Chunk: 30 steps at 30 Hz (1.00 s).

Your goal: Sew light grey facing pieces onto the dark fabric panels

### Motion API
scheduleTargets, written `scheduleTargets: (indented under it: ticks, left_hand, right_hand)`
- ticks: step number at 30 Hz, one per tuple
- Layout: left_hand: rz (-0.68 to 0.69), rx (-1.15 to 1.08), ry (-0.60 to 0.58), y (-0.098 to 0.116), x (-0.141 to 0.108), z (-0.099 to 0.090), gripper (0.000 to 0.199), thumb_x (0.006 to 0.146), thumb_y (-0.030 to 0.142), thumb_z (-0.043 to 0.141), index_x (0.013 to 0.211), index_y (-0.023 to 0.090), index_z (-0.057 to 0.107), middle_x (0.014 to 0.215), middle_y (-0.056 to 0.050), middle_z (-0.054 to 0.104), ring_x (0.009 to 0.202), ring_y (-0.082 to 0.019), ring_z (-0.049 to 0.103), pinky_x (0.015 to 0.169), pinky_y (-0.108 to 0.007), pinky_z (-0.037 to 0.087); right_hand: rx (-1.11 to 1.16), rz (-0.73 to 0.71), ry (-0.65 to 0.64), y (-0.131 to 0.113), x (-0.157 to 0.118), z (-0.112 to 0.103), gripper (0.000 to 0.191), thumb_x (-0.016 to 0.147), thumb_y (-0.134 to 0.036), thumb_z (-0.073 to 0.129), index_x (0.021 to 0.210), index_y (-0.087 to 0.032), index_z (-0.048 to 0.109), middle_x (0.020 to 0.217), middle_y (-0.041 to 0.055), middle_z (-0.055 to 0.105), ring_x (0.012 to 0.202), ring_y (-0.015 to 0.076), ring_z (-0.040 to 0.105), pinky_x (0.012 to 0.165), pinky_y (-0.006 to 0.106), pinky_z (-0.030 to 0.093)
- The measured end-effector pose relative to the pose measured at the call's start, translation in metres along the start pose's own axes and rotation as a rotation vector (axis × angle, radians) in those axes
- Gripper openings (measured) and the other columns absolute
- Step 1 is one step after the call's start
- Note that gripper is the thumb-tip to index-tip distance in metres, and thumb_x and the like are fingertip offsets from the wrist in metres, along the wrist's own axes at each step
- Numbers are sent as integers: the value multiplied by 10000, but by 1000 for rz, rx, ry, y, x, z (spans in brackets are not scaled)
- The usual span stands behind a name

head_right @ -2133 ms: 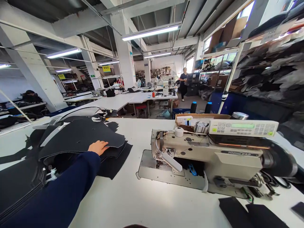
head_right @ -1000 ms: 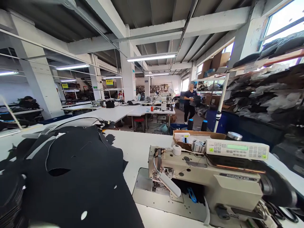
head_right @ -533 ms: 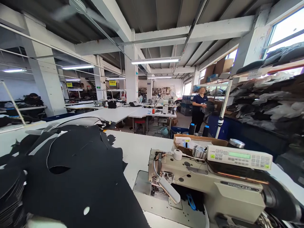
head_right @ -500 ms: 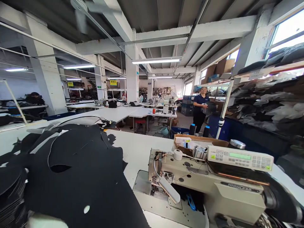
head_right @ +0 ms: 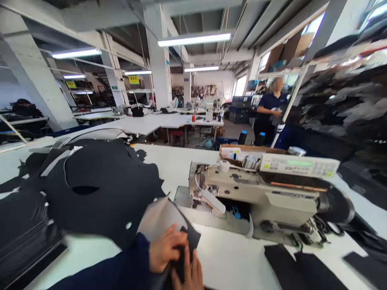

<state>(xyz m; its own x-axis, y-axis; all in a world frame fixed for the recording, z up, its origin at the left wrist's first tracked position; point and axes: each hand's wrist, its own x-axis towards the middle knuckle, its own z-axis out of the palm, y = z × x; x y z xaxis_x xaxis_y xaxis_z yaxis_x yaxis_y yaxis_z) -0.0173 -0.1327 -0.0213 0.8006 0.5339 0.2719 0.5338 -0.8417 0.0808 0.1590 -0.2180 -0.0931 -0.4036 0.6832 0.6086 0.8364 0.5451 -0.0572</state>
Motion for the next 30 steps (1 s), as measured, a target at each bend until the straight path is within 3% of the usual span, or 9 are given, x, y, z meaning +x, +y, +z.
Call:
scheduleTargets:
  ticks: [2, 4, 8, 11, 14, 17, 21, 26, 30]
  left_hand:
    - [-148, -57, -55, 13, 4, 17, 501, 801, 348, 592, 1288, 303, 480, 1487, -73, 297, 1316, -306, 326, 1089, -537, 230]
    - [-315, -72, -117, 12, -1, 17, 742, 781, 493, 607, 1417, 240, 320, 1531, -128, 165, 1373, -368, 185, 1093, -557, 196]
    - [-313, -15, -240, -2, -3, 2, 627, 866, 553, 473, 1396, 240, 355, 1515, -118, 220, 1368, -353, 197, 1079, -529, 221]
    - [-258, 67, -267, -6, 14, -3, 480, 882, 458, 515, 1303, 239, 445, 1456, -102, 331, 1313, -298, 302, 1013, -453, 317]
    - [-179, 104, -260, -10, 39, 3, 433, 905, 389, 515, 1302, 241, 427, 1440, -79, 357, 1307, -235, 310, 1036, -441, 283]
    - [-209, 108, -251, -18, 62, 10, 474, 888, 445, 534, 1293, 214, 444, 1347, -89, 457, 1211, -240, 404, 1058, -477, 231]
    - [-203, 101, -255, -28, 86, 9, 420, 817, 515, 600, 1004, 139, 615, 1083, -105, 587, 1051, -255, 478, 1030, -447, 239]
    - [-201, 31, -337, -44, 93, 10, 268, 910, 417, 483, 923, 189, 624, 985, -35, 637, 953, -196, 520, 882, -368, 328]
    - [-275, 80, -299, -70, 86, 15, 235, 927, 342, 441, 908, 190, 620, 963, -39, 636, 938, -197, 519, 829, -358, 314]
  right_hand:
    - [53, 69, -26, -2, -3, -19, 458, 717, -112, 642, 1131, -305, 616, 1516, 93, 180, 1318, 458, 249, 887, 577, 461]
    - [123, 108, -111, -3, -1, -31, 387, 726, -88, 635, 1075, -254, 626, 1536, 102, 64, 1351, 449, 159, 963, 620, 372]
    - [196, 1, -273, -12, -1, -33, 128, 856, -155, 534, 946, -184, 621, 1515, 122, 179, 1369, 364, 194, 1045, 610, 267]
    - [227, -55, -308, -17, -4, -30, 152, 883, -129, 460, 890, -164, 607, 1490, 127, 254, 1362, 332, 234, 1060, 595, 257]
    - [210, -44, -313, -15, -4, -29, 186, 868, -93, 453, 962, -149, 603, 1492, 162, 224, 1363, 338, 228, 1051, 577, 300]
    - [172, -25, -311, -6, -1, -33, 247, 832, -29, 440, 1007, -104, 597, 1497, 201, 168, 1369, 354, 197, 1025, 525, 379]
    - [156, -63, -284, 5, 4, -39, 200, 810, 9, 427, 854, -61, 609, 1471, 222, 223, 1366, 382, 183, 1018, 499, 413]
    - [142, -130, -319, 10, 14, -37, 203, 785, 35, 433, 721, -76, 591, 1398, 202, 370, 1357, 400, 191, 1006, 512, 430]
    - [153, -140, -281, 15, 37, -25, 210, 769, 34, 431, 700, -89, 587, 1362, 213, 396, 1356, 378, 212, 1005, 499, 443]
